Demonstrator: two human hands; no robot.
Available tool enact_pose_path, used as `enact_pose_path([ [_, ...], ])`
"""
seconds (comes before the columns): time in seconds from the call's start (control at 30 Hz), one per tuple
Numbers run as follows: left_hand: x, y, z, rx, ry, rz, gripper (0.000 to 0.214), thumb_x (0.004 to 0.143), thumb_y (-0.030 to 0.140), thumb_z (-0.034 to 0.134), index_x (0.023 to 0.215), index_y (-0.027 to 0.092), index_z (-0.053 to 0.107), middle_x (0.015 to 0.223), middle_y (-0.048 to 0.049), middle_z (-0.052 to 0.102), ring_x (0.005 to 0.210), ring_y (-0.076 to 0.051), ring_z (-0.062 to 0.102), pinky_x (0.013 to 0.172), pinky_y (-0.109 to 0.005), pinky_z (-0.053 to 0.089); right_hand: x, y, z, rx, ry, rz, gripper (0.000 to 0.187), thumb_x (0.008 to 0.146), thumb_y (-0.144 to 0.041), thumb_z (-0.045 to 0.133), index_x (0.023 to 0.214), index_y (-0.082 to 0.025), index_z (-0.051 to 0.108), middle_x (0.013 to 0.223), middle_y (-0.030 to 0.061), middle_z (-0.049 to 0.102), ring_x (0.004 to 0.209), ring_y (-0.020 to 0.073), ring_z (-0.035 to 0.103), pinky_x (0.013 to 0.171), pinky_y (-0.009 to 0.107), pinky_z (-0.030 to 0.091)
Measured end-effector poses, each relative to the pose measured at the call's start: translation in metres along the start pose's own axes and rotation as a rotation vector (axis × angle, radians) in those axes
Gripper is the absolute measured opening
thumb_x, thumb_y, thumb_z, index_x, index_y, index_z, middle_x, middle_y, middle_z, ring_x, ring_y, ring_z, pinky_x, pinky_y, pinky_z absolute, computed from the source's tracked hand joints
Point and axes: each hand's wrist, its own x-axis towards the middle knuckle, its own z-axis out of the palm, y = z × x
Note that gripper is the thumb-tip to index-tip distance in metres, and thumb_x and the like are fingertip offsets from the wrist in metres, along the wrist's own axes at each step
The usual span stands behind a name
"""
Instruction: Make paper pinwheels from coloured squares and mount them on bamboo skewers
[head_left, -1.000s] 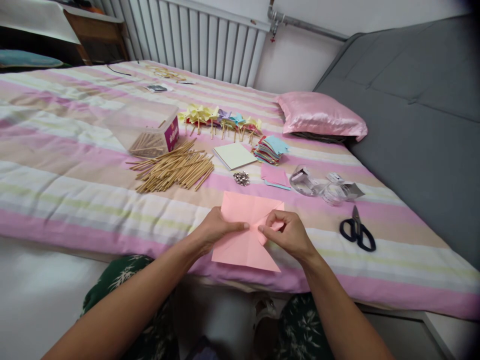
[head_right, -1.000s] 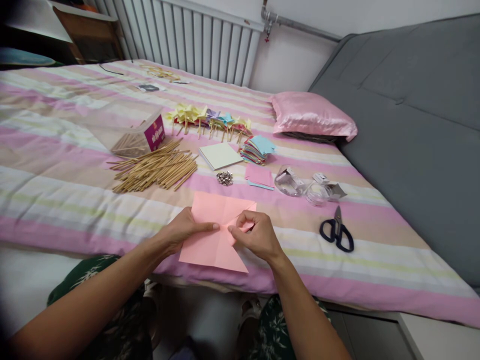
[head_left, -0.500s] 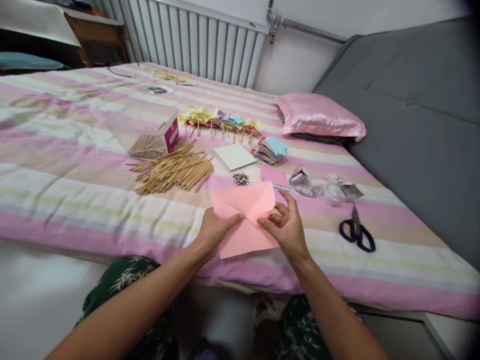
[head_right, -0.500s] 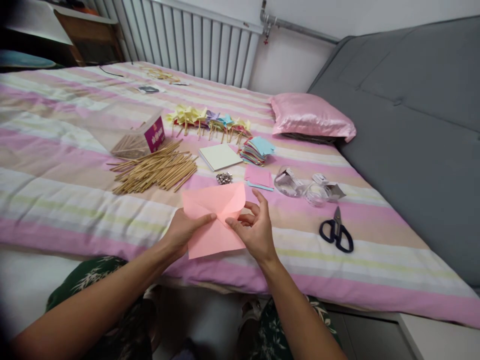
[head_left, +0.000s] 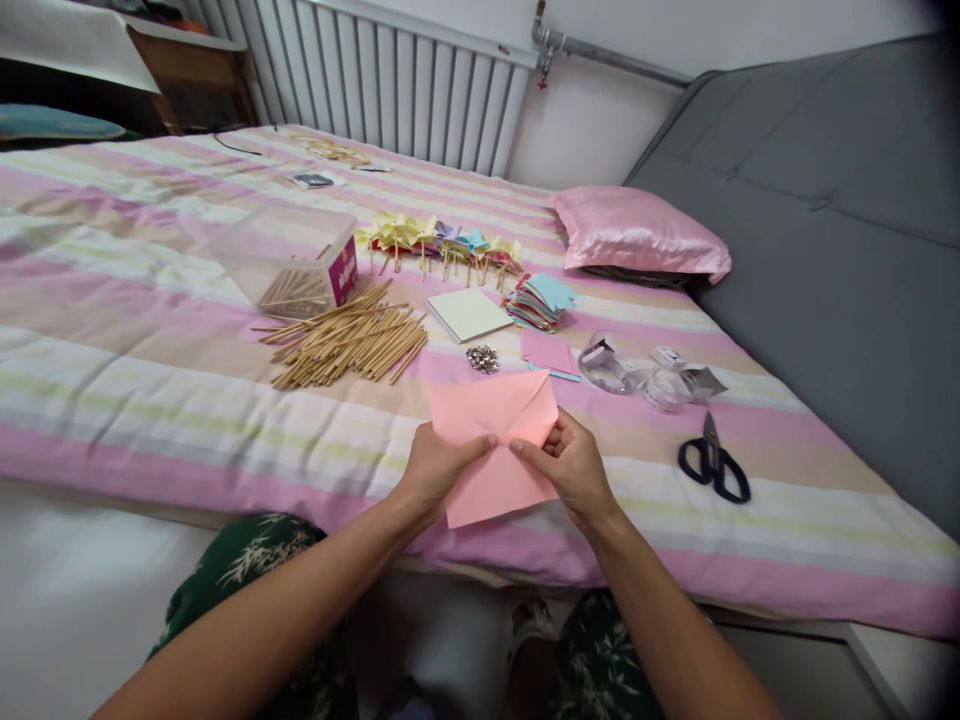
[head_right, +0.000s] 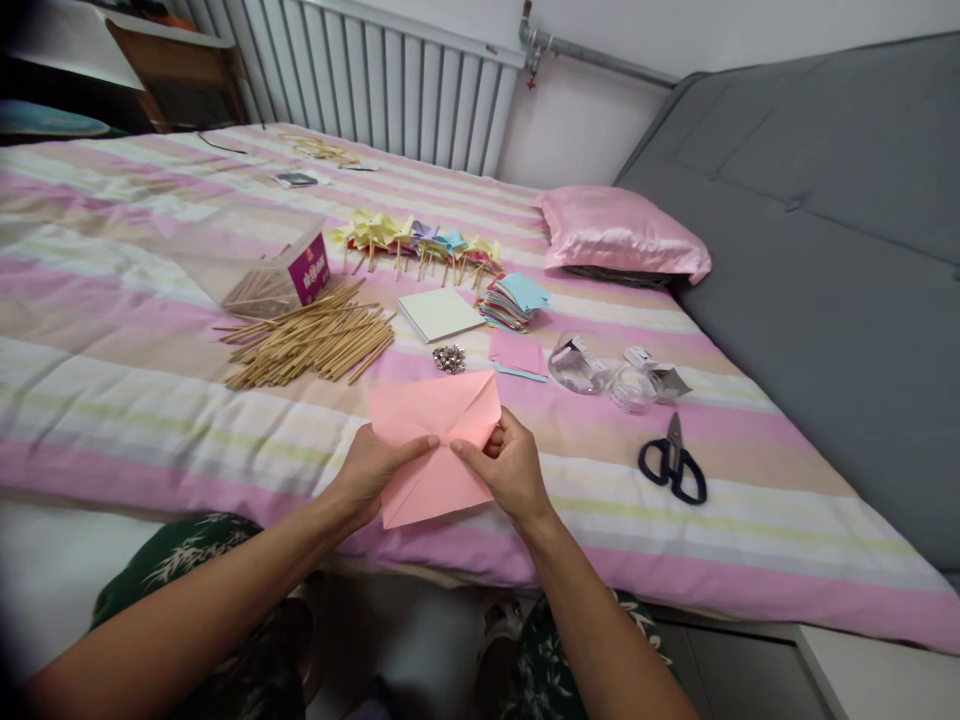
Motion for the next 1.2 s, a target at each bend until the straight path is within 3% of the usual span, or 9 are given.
enact_pose_path([
  [0.3, -0.002, -0.004, 0.002, -0.028, -0.036, -0.017, 0.046, 0.052, 0.028, 0.083, 0.092, 0.011, 0.067, 0.096, -0.0123, 0.071, 0.085, -0.026, 0.066, 0.073, -0.034, 0.053, 0.000, 0.003, -0.002, -0.083, 0.025, -0.032, 0.043, 0.065, -0.036, 0.075, 0.099, -0.016, 0.057, 0.098, 0.0104, 0.069, 0.087, 0.0248, 0.065, 0.072, 0.034, 0.054],
  [0.4, -0.001, 0.002, -0.001, -0.043, -0.097, -0.024, 0.042, 0.056, 0.027, 0.081, 0.092, 0.011, 0.066, 0.092, -0.0110, 0.071, 0.080, -0.024, 0.066, 0.070, -0.031, 0.051, 0.002, 0.002, -0.008, -0.097, 0.008, -0.005, 0.043, 0.065, -0.036, 0.075, 0.099, -0.016, 0.058, 0.099, 0.0108, 0.069, 0.087, 0.0251, 0.065, 0.071, 0.035, 0.054],
  [0.53, 0.000, 0.013, -0.006, -0.027, -0.253, -0.085, 0.029, 0.065, 0.032, 0.073, 0.084, 0.010, 0.068, 0.083, -0.0095, 0.071, 0.075, -0.020, 0.064, 0.065, -0.026, 0.046, 0.005, -0.003, -0.019, -0.015, -0.080, 0.066, 0.048, 0.064, -0.037, 0.075, 0.103, -0.016, 0.058, 0.101, 0.0111, 0.069, 0.087, 0.0260, 0.065, 0.071, 0.035, 0.054],
  [0.63, -0.003, 0.016, -0.005, 0.015, -0.314, -0.101, 0.034, 0.066, 0.032, 0.073, 0.093, 0.013, 0.068, 0.091, -0.0085, 0.071, 0.083, -0.022, 0.063, 0.068, -0.027, 0.045, 0.005, -0.007, -0.024, 0.016, -0.160, 0.079, 0.051, 0.063, -0.036, 0.076, 0.106, -0.016, 0.057, 0.105, 0.0112, 0.068, 0.091, 0.0270, 0.065, 0.073, 0.036, 0.054],
  [0.7, -0.006, 0.015, -0.004, 0.036, -0.331, -0.093, 0.040, 0.064, 0.030, 0.074, 0.101, 0.016, 0.067, 0.097, -0.0072, 0.070, 0.090, -0.023, 0.062, 0.073, -0.028, 0.044, 0.005, -0.008, -0.026, -0.020, -0.191, 0.076, 0.051, 0.063, -0.035, 0.076, 0.106, -0.016, 0.058, 0.105, 0.0106, 0.068, 0.090, 0.0267, 0.065, 0.072, 0.036, 0.054],
  [0.8, -0.005, 0.018, -0.006, 0.083, -0.350, -0.095, 0.035, 0.067, 0.034, 0.072, 0.096, 0.014, 0.069, 0.092, -0.0089, 0.070, 0.086, -0.023, 0.062, 0.072, -0.028, 0.044, 0.005, -0.009, -0.029, -0.089, -0.215, 0.076, 0.047, 0.064, -0.033, 0.075, 0.105, -0.017, 0.059, 0.103, 0.0092, 0.069, 0.086, 0.0247, 0.066, 0.068, 0.033, 0.054],
  [0.87, 0.000, 0.024, -0.012, 0.126, -0.347, -0.073, 0.035, 0.072, 0.041, 0.066, 0.089, 0.012, 0.071, 0.088, -0.0106, 0.070, 0.081, -0.022, 0.062, 0.069, -0.029, 0.044, 0.005, -0.009, -0.033, -0.109, -0.238, 0.078, 0.045, 0.065, -0.031, 0.074, 0.105, -0.017, 0.058, 0.102, 0.0086, 0.069, 0.086, 0.0238, 0.065, 0.067, 0.032, 0.053],
  [1.0, 0.009, 0.042, -0.026, 0.290, -0.313, -0.010, 0.041, 0.072, 0.046, 0.064, 0.095, 0.014, 0.070, 0.091, -0.0104, 0.070, 0.082, -0.021, 0.062, 0.070, -0.028, 0.043, 0.006, -0.010, -0.038, -0.206, -0.346, 0.075, 0.041, 0.068, -0.026, 0.071, 0.105, -0.017, 0.058, 0.101, 0.0075, 0.068, 0.088, 0.0239, 0.064, 0.070, 0.032, 0.052],
  [1.2, 0.006, 0.032, -0.026, 0.578, -0.622, -0.086, 0.030, 0.067, 0.039, 0.069, 0.083, 0.013, 0.072, 0.078, -0.0070, 0.071, 0.069, -0.022, 0.062, 0.056, -0.025, 0.041, 0.003, -0.013, -0.027, -0.463, -0.473, -0.062, 0.039, 0.067, -0.016, 0.067, 0.105, -0.018, 0.058, 0.098, 0.0041, 0.066, 0.087, 0.0223, 0.061, 0.069, 0.028, 0.049],
])
